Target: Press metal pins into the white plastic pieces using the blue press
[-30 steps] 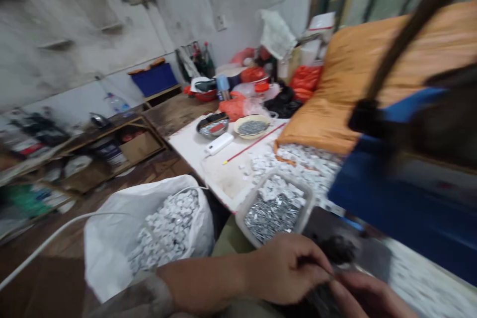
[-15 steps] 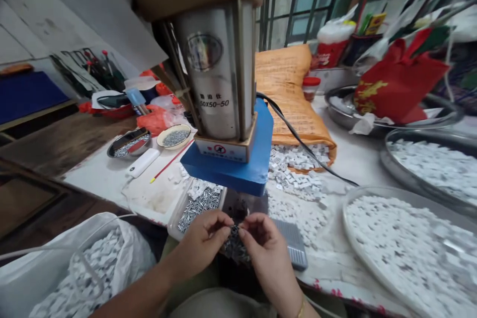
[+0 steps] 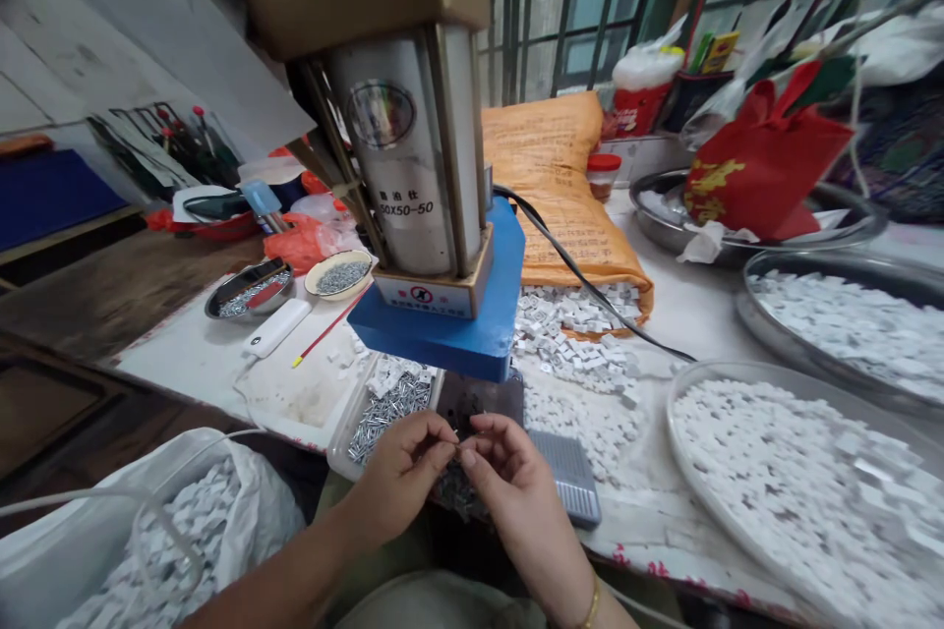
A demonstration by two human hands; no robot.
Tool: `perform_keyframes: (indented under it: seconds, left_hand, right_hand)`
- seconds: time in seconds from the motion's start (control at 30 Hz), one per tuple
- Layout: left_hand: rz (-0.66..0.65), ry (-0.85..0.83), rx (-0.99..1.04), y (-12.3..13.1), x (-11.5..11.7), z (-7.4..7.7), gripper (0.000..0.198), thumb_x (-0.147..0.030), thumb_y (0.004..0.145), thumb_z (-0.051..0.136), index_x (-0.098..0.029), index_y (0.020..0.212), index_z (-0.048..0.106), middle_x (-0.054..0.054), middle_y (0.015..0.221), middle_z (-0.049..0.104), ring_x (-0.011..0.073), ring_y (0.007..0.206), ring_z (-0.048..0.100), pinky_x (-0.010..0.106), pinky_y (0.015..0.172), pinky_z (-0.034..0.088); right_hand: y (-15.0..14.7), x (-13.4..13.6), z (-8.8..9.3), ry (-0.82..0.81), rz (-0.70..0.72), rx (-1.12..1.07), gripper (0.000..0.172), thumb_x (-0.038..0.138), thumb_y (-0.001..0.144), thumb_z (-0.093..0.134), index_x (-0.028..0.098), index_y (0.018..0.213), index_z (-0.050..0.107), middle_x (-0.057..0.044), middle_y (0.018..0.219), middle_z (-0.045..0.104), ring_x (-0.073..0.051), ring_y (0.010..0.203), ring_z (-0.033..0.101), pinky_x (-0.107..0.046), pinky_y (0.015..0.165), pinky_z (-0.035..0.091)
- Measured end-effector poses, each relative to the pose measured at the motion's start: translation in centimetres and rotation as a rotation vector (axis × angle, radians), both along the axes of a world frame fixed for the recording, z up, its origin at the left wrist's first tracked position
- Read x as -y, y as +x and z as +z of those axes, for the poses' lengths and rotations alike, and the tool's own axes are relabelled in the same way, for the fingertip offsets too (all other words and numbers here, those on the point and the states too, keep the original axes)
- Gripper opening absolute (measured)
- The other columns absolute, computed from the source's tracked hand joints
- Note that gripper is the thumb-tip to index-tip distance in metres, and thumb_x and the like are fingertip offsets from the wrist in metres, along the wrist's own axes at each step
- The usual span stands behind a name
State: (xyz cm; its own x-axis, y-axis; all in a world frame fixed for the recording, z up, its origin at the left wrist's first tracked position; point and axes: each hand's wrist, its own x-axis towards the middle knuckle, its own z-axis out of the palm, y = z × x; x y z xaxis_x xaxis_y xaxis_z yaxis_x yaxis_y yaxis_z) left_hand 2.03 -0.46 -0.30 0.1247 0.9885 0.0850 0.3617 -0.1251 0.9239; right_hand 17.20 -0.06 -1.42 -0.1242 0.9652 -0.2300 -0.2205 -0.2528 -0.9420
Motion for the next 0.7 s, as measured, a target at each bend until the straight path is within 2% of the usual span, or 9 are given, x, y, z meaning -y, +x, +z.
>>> perform_keyframes:
  seconds: [0.07,0.2,0.37,0.5,0.6,0.67,0.7]
  left_hand:
    - [-0.002,-0.053,0.071,0.1,0.0,0.1,0.010,-0.018,0.079,0.051,-0.016,0.077,0.061,0.000,0.070,0.058,0.0124,0.067,0.052,0.023,0.064,0.040]
    - [-0.017,-0.356,0.354,0.0,-0.2,0.2,0.012,-0.025,0.074,0.054,-0.015,0.080,0.058,-0.003,0.062,0.054,0.0083,0.051,0.048,0.019,0.049,0.037]
    - [-0.046,-0.519,0.453,-0.3,-0.5,0.2,0.015,-0.027,0.066,0.061,-0.014,0.073,0.057,-0.004,0.058,0.055,0.0052,0.044,0.048,0.016,0.042,0.035]
    - [-0.153,-0.526,0.505,-0.4,-0.5,-0.1,0.020,-0.029,0.067,0.064,-0.014,0.079,0.059,-0.003,0.057,0.057,0.0056,0.042,0.048,0.017,0.042,0.041]
    - [-0.177,-0.431,0.398,-0.2,-0.4,-0.1,0.020,-0.031,0.071,0.065,-0.013,0.080,0.063,-0.003,0.058,0.055,0.0060,0.044,0.049,0.018,0.046,0.042]
    - [-0.148,-0.334,0.283,-0.1,-0.2,0.0,0.015,-0.028,0.075,0.062,-0.013,0.076,0.064,-0.003,0.057,0.054,0.0065,0.047,0.049,0.018,0.048,0.041]
    - [-0.136,-0.296,0.245,-0.2,-0.1,0.0,0.014,-0.027,0.076,0.059,-0.014,0.075,0.064,-0.003,0.057,0.053,0.0070,0.049,0.049,0.018,0.049,0.040]
  right_hand:
    - [-0.2,-0.1,0.0,0.012,-0.026,-0.020,0.040,0.042,0.059,0.079,0.021,0.087,0.060,-0.001,0.072,0.066,-0.015,0.071,0.060,-0.025,0.066,0.048]
    - [-0.1,-0.3,-0.3,0.041,-0.054,-0.033,0.041,0.038,0.058,0.080,0.021,0.088,0.058,-0.001,0.072,0.067,-0.015,0.071,0.061,-0.026,0.066,0.048]
    - [0.1,-0.3,-0.1,0.048,-0.005,-0.046,0.041,0.039,0.059,0.080,0.022,0.088,0.057,0.000,0.069,0.065,-0.015,0.066,0.060,-0.026,0.063,0.047]
    - [0.0,0.3,0.2,0.023,0.106,-0.099,0.039,0.038,0.063,0.077,0.022,0.092,0.056,0.002,0.069,0.064,-0.014,0.065,0.060,-0.025,0.061,0.045]
    - [0.3,0.6,-0.1,-0.011,0.167,-0.130,0.039,0.040,0.068,0.074,0.023,0.096,0.054,0.003,0.070,0.064,-0.013,0.061,0.059,-0.024,0.057,0.043]
    - [1.0,0.1,-0.6,0.023,0.234,-0.019,0.035,0.043,0.071,0.069,0.022,0.096,0.055,0.002,0.068,0.064,-0.013,0.060,0.059,-0.024,0.055,0.043]
    - [1.6,-0.5,-0.8,0.086,0.257,0.125,0.031,0.044,0.074,0.065,0.021,0.094,0.057,0.001,0.068,0.065,-0.014,0.061,0.060,-0.025,0.055,0.044]
